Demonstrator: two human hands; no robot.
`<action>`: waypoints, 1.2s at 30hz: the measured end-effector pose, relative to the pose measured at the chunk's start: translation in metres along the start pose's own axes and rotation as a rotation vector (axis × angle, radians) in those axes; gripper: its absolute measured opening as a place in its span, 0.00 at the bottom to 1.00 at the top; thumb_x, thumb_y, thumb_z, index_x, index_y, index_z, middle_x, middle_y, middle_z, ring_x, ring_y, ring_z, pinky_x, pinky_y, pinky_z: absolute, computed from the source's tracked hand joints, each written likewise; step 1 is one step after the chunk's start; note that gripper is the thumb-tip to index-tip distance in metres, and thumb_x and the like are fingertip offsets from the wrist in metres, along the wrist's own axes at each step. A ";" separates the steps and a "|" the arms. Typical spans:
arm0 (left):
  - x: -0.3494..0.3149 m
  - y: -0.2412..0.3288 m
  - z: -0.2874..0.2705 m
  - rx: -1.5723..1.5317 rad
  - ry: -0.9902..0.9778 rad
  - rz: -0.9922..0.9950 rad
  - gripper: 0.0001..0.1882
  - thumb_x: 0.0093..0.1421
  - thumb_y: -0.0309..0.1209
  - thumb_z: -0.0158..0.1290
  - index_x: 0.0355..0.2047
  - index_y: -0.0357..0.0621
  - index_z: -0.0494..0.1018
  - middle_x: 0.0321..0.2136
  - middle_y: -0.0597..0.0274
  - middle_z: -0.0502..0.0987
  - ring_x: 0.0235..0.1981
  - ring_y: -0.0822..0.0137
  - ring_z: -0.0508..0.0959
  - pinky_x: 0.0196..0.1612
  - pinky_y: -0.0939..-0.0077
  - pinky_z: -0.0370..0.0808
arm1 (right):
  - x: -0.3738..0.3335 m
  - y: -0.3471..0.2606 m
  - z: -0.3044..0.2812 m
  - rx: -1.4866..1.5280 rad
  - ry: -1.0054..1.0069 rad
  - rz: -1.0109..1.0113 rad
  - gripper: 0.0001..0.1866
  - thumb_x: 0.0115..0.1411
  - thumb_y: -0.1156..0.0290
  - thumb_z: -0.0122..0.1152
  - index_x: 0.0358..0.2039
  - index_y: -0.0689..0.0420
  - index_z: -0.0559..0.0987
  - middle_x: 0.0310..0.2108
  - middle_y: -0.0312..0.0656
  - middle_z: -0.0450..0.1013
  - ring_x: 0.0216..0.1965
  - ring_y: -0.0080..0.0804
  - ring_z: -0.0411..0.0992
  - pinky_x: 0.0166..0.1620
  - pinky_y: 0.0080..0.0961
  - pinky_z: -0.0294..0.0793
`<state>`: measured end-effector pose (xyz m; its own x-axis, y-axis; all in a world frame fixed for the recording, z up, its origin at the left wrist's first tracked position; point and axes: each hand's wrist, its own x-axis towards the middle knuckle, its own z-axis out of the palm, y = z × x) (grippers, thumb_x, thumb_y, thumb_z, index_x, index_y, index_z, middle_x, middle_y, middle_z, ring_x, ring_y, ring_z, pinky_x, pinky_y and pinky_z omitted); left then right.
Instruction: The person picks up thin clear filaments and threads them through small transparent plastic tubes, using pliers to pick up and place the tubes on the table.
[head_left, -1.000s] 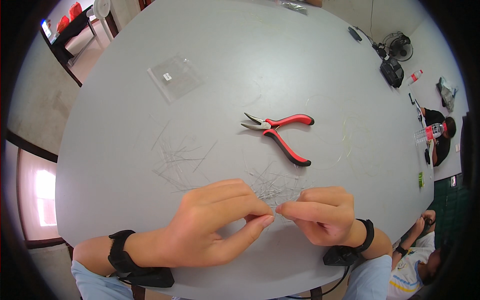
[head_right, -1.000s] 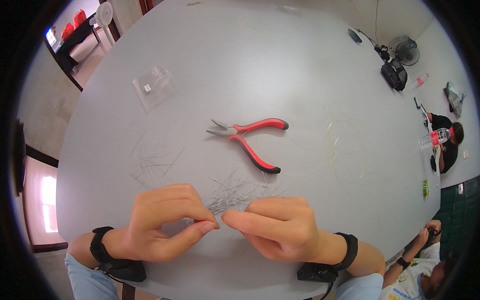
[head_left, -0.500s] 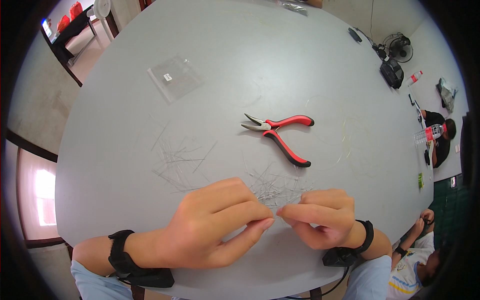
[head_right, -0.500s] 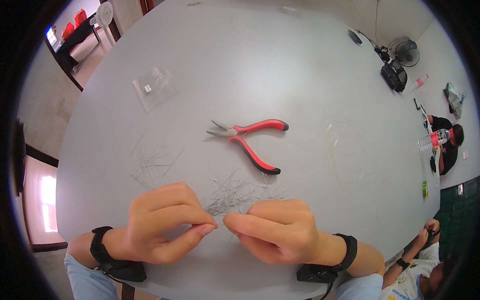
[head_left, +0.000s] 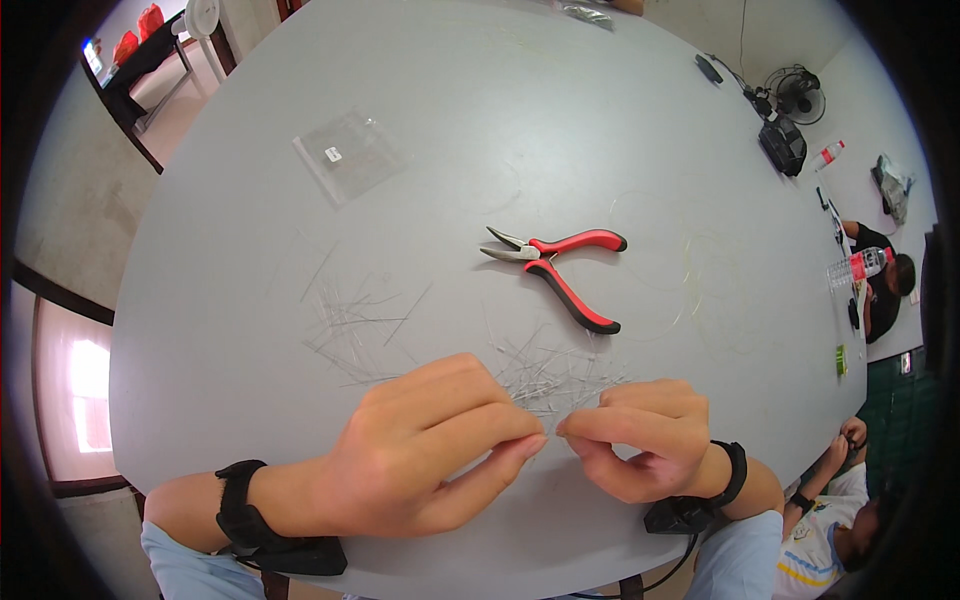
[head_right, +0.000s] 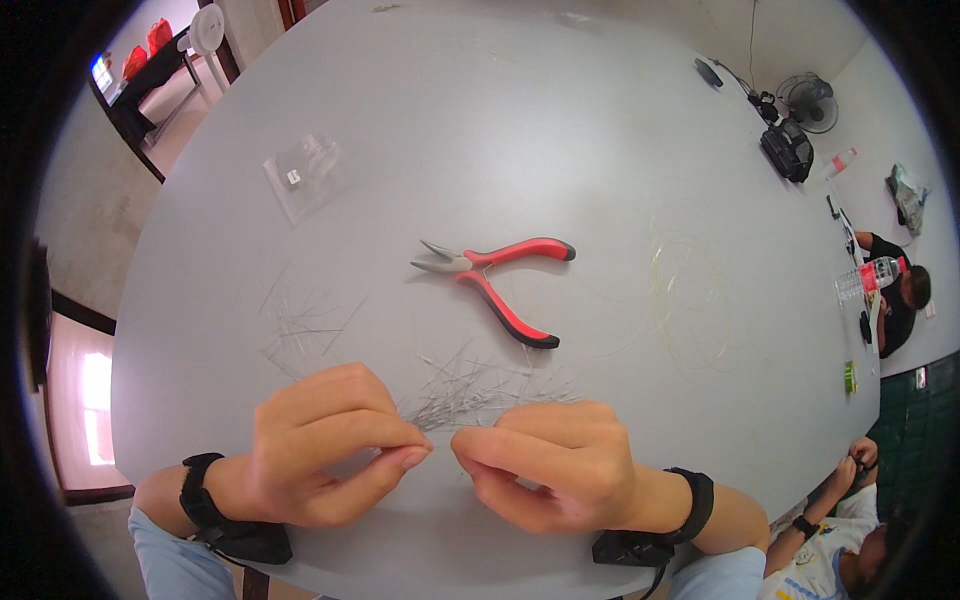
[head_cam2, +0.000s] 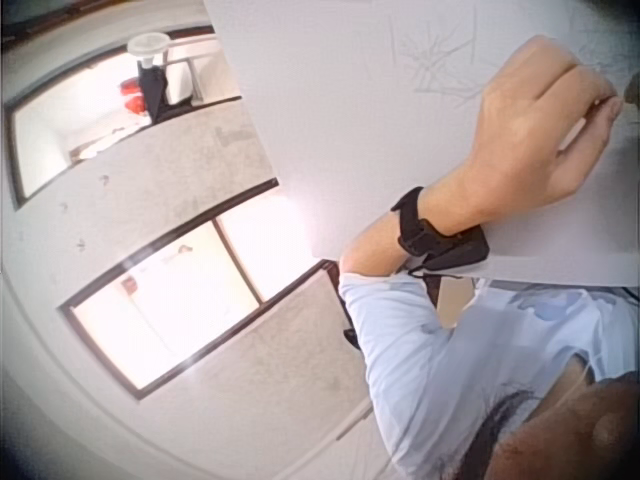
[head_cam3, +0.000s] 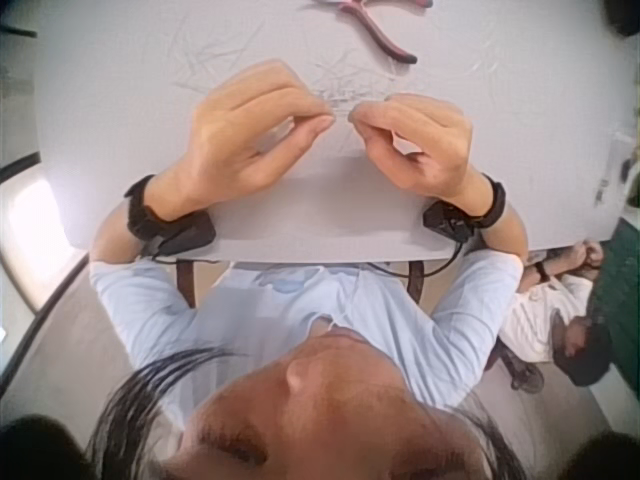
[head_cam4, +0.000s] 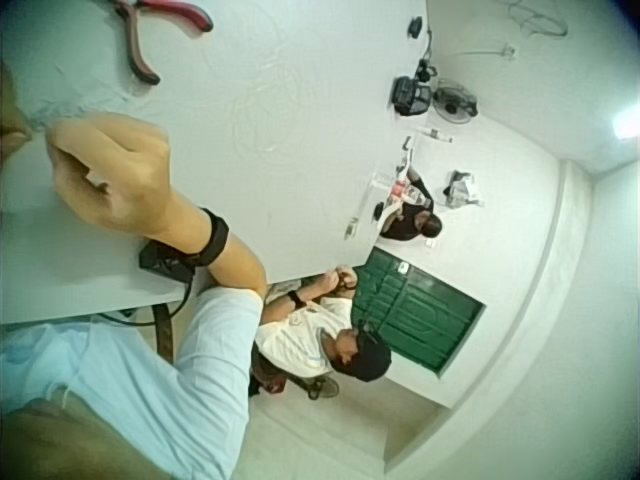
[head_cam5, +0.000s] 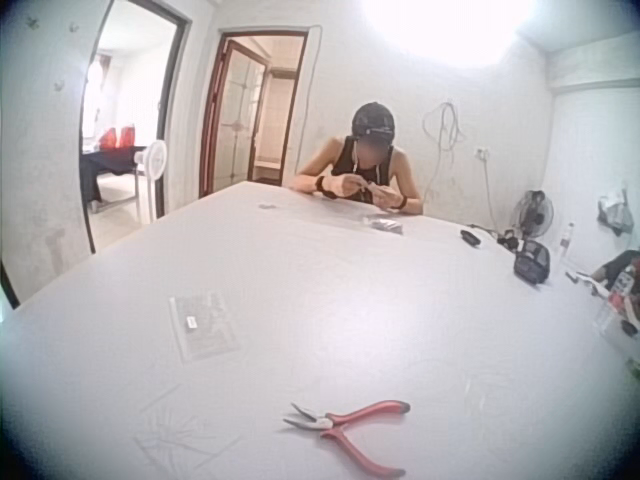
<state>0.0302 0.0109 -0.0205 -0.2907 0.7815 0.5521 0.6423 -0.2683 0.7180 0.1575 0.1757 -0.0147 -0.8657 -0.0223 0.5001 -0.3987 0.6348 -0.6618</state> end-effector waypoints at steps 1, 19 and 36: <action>0.000 0.000 0.000 0.000 0.001 -0.006 0.06 0.43 0.17 0.57 0.24 0.38 0.75 0.18 0.62 0.71 0.18 0.68 0.69 0.19 0.78 0.65 | 0.000 0.000 0.000 0.002 -0.007 0.000 0.12 0.37 0.86 0.57 0.26 0.61 0.77 0.12 0.35 0.63 0.10 0.23 0.59 0.14 0.17 0.57; 0.000 0.001 0.001 -0.013 0.020 -0.019 0.06 0.43 0.17 0.57 0.24 0.37 0.75 0.18 0.61 0.71 0.18 0.68 0.70 0.20 0.78 0.65 | 0.000 -0.003 0.000 0.004 -0.010 0.032 0.12 0.38 0.86 0.57 0.26 0.60 0.77 0.13 0.35 0.65 0.11 0.23 0.60 0.14 0.17 0.59; 0.000 -0.001 0.005 0.003 0.008 0.003 0.06 0.44 0.18 0.58 0.25 0.38 0.75 0.18 0.62 0.71 0.18 0.68 0.70 0.20 0.77 0.65 | -0.001 -0.003 0.001 0.015 0.017 0.059 0.11 0.39 0.86 0.56 0.26 0.61 0.77 0.14 0.35 0.67 0.11 0.23 0.62 0.15 0.16 0.61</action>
<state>0.0332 0.0140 -0.0237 -0.2948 0.7758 0.5578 0.6452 -0.2689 0.7151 0.1591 0.1730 -0.0137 -0.8826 0.0277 0.4693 -0.3520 0.6227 -0.6988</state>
